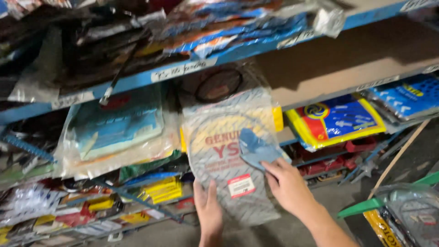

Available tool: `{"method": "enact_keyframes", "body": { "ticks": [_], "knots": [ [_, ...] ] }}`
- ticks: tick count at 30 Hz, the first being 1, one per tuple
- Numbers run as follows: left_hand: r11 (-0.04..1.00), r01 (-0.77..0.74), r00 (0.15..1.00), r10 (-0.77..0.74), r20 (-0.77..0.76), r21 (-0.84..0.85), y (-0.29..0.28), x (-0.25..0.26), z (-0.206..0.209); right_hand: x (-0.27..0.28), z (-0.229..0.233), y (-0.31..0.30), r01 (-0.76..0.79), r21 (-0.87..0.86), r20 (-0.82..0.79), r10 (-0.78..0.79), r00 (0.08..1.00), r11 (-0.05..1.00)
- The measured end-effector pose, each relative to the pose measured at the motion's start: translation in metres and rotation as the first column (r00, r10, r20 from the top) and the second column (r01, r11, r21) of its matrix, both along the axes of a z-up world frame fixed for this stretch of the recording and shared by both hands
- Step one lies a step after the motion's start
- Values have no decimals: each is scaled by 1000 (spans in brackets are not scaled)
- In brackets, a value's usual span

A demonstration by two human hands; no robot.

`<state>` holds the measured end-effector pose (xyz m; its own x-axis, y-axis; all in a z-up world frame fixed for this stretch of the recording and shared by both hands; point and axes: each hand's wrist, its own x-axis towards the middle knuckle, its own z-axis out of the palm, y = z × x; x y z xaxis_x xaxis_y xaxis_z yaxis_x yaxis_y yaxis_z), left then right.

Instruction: The person wipes a plastic-wrapped package labeled 'GENUINE YSK' with a blue cloth. They repeatedly rub the surface of the package while holding it in front of a shelf filled with various items.

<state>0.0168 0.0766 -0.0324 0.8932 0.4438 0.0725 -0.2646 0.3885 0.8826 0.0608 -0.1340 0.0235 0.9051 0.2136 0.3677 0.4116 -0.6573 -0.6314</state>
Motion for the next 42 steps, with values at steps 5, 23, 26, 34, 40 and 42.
{"method": "enact_keyframes", "body": {
  "ticks": [5, 23, 26, 34, 40, 42],
  "knots": [
    [998, -57, 996, 59, -60, 30, -6, 9, 0, -8, 4, 13, -277, 31, 35, 276, 960, 960],
    [997, -75, 987, 72, -142, -15, -12, 13, 8, 60, 33, 66, -399, -449, 336, 565, 753, 799],
    [998, -60, 983, 58, -172, -8, -7, 21, 21, 78, 46, 78, -322, -550, 277, 532, 800, 771],
    [942, 8, 994, -43, -98, -336, -19, 7, 33, 108, 60, 97, 33, -549, 496, 294, 817, 835],
    [965, -42, 998, 30, -51, -260, -30, 10, 19, 68, 52, 110, -222, -665, 396, 588, 705, 713],
    [956, -18, 1000, 14, -14, -293, -29, 13, 5, 87, 63, 104, -103, -667, 415, 483, 771, 738]
  ]
}}
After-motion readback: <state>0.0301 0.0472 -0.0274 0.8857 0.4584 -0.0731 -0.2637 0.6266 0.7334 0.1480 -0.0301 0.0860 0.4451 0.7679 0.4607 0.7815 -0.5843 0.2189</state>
